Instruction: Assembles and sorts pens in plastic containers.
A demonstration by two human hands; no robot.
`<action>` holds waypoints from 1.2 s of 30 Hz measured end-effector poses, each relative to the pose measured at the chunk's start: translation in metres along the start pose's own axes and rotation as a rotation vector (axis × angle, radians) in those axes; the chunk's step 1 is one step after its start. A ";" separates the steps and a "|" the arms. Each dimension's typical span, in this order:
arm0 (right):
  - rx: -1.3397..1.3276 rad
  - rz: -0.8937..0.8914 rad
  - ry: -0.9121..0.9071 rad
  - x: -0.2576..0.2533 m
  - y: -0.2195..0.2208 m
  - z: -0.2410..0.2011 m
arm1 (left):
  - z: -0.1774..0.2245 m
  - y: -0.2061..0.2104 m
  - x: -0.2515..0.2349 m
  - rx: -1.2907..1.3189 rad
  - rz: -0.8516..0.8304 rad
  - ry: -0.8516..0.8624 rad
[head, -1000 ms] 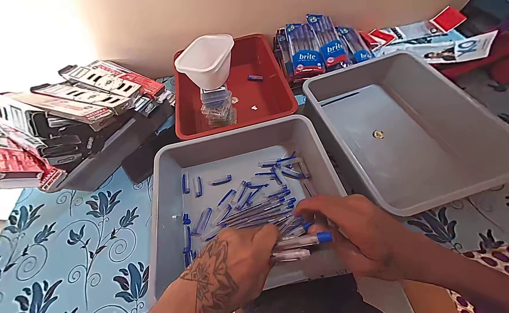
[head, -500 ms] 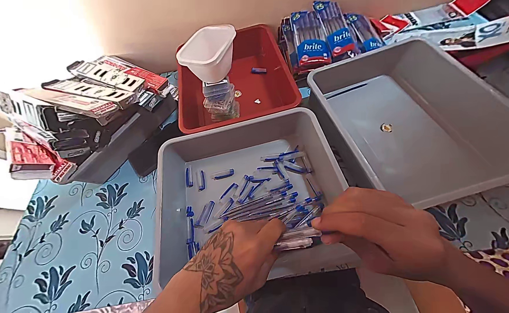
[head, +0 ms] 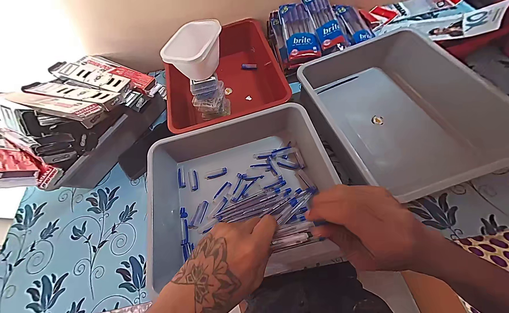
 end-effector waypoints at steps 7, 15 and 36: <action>0.075 -0.040 -0.046 0.000 -0.002 -0.001 | 0.001 -0.001 0.000 -0.020 -0.005 -0.005; 0.109 -0.074 0.005 0.002 0.006 0.002 | 0.005 0.002 0.000 -0.042 -0.050 -0.033; 0.025 0.008 -0.056 0.009 0.007 0.010 | 0.005 0.001 -0.010 0.057 -0.152 -0.001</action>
Point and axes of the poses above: each hand's wrist, its own x-axis away from the middle knuckle, its own y-axis out of the palm, z = x × y, the point moved 2 cm from there along -x, towards the middle knuckle, and after that the axes turned 8 degrees about -x, right-handed, at the moved point
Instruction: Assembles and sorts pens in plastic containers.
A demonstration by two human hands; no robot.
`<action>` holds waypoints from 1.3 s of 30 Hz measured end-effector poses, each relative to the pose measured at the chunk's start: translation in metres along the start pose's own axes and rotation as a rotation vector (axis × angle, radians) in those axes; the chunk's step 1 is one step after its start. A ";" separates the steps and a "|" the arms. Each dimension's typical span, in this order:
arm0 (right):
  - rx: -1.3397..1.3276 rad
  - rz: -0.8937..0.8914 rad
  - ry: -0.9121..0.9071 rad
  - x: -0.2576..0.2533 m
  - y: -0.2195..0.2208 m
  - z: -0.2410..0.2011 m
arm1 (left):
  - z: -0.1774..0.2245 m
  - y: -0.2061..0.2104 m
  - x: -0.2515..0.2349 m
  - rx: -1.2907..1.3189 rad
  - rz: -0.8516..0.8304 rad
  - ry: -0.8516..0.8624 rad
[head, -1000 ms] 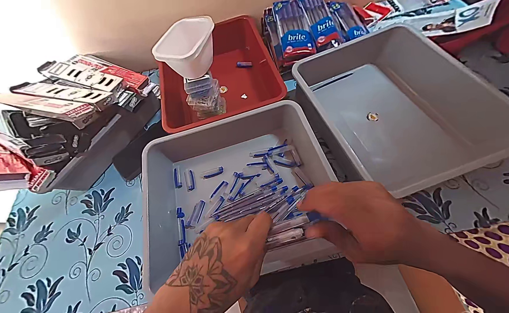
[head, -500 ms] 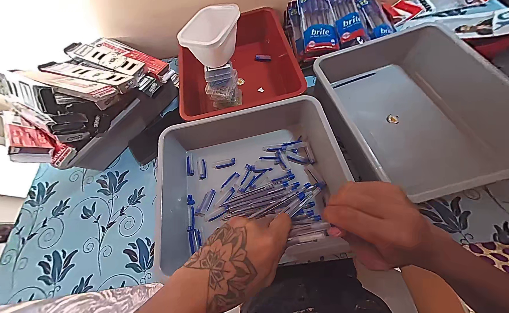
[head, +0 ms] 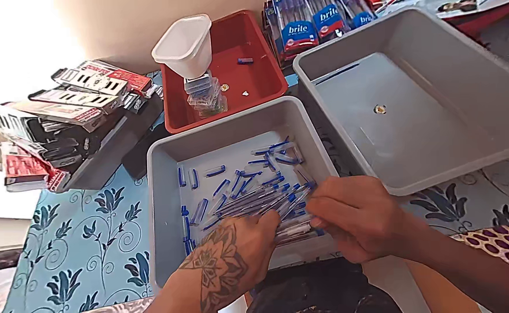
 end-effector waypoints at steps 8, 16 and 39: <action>-0.008 -0.086 0.062 -0.001 -0.006 0.001 | 0.003 0.000 -0.003 -0.156 -0.009 -0.072; 0.029 -0.196 0.024 0.006 -0.021 0.003 | -0.003 0.004 0.000 -0.131 -0.012 -0.079; 0.177 -0.381 0.251 0.006 -0.043 0.032 | -0.010 -0.039 0.082 0.235 0.511 -0.412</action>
Point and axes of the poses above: each hand's wrist, its own x-axis away from the middle knuckle, its own y-axis out of the palm, z = x × y, the point moved 2 cm from there along -x, towards the middle knuckle, and after that the axes turned 8 degrees about -x, right-handed, at the moved point
